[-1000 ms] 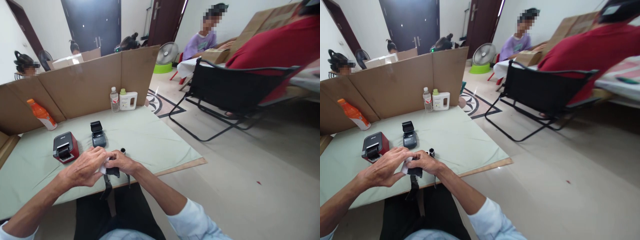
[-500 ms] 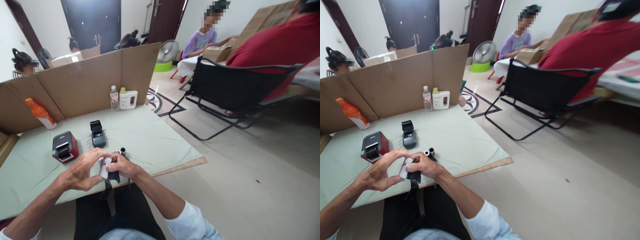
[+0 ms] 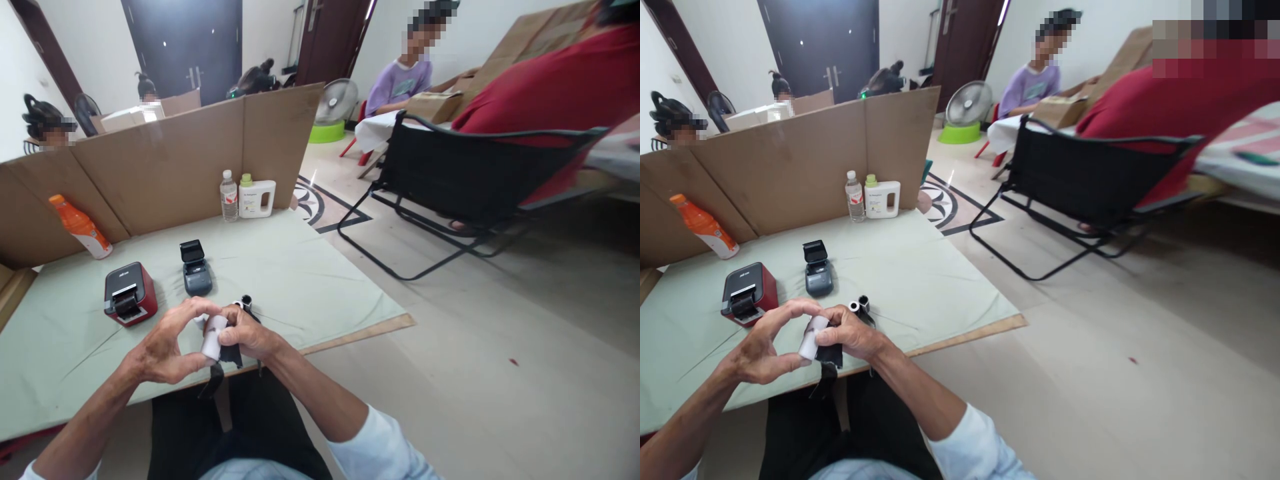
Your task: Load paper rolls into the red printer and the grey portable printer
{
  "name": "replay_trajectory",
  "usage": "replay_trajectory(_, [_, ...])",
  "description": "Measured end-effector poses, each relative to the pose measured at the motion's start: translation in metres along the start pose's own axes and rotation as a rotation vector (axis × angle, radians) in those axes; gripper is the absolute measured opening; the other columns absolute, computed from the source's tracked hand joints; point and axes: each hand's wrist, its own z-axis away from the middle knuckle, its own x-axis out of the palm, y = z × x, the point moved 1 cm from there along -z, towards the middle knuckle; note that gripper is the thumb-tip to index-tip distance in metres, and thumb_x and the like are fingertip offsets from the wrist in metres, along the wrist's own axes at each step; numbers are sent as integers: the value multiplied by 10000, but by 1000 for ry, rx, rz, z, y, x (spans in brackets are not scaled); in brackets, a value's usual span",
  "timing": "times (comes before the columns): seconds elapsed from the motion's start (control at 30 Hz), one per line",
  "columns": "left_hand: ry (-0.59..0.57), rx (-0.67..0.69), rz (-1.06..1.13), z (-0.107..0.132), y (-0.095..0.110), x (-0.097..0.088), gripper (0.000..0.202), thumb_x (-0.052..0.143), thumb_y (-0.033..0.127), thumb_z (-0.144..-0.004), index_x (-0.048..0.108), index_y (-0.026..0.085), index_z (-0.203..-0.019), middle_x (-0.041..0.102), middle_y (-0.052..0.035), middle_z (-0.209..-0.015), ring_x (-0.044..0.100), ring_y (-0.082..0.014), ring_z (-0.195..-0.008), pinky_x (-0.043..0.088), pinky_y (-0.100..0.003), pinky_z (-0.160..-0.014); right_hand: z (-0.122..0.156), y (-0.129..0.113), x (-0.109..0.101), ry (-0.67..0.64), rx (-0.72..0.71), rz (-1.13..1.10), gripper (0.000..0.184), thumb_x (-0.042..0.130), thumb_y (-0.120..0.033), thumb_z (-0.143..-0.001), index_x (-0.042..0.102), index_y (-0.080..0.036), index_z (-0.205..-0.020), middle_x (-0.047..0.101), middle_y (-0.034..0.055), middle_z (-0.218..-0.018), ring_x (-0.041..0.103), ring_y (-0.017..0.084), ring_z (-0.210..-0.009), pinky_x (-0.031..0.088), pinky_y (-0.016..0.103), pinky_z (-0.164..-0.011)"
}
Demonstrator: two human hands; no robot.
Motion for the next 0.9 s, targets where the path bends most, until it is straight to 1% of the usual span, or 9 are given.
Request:
replay_trajectory(0.13, [21,-25,50,3,-8,4,585,780,252,-785,566,213,-1328,671,-125,-1268,655,-293,-1163,532,-427,-1018,0,1,0,16,9,-19,482,946,-545,-571,689,-152,-677,595,-19,-639,486,97,-569,428,234,-589])
replay_trajectory(0.27, [63,-75,168,5,-24,10,597,817,339,-784,604,199,-1323,677,-136,-1261,649,-304,-1177,524,-446,-1044,-2,5,-4,21,11,-34,496,944,-559,-566,693,-150,-690,604,-20,-639,492,95,-563,435,234,-581])
replay_trajectory(0.33, [72,-88,237,5,-32,12,568,809,364,-811,621,195,-1319,682,-143,-1267,653,-299,-1184,530,-441,-1041,-3,7,-8,54,25,-45,502,945,-560,-570,715,-143,-725,627,-11,-658,518,100,-577,446,235,-590])
replay_trajectory(0.4, [88,-92,244,4,-35,12,521,781,353,-851,631,198,-1325,678,-151,-1309,647,-293,-1216,536,-435,-1041,-7,9,-12,120,26,-59,504,946,-559,-581,739,-139,-768,656,1,-688,560,113,-616,465,239,-620])
replay_trajectory(0.5, [184,-122,125,2,-35,13,473,770,331,-868,653,204,-1308,691,-143,-1327,653,-281,-1217,558,-420,-1006,-14,9,-16,240,-29,-38,462,935,-534,-633,765,-147,-821,688,9,-725,615,132,-697,492,250,-695])
replay_trajectory(0.63, [380,-246,17,-1,-41,19,294,704,317,-910,721,197,-1177,763,-95,-1162,717,-208,-979,604,-327,-828,-24,13,-19,366,-87,33,443,919,-518,-670,782,-149,-873,720,17,-778,647,145,-752,518,271,-748])
replay_trajectory(0.73, [455,-329,25,-2,-54,26,245,689,309,-901,755,191,-1105,781,-78,-1101,727,-193,-909,606,-299,-783,-28,18,-20,389,-77,52,462,895,-518,-703,781,-147,-953,736,24,-810,673,167,-772,552,305,-756])
replay_trajectory(0.87, [512,-410,41,-2,-76,30,254,716,322,-854,777,180,-1056,796,-82,-1044,740,-216,-896,608,-319,-791,-29,25,-26,367,-113,95,459,869,-471,-743,762,-154,-1056,754,35,-895,706,185,-852,574,320,-810])
replay_trajectory(0.9, [521,-423,43,-3,-82,30,259,721,327,-845,779,176,-1048,797,-83,-1030,741,-217,-881,607,-321,-787,-29,27,-28,368,-112,105,479,861,-460,-751,748,-157,-1104,755,37,-907,708,181,-837,578,316,-794])
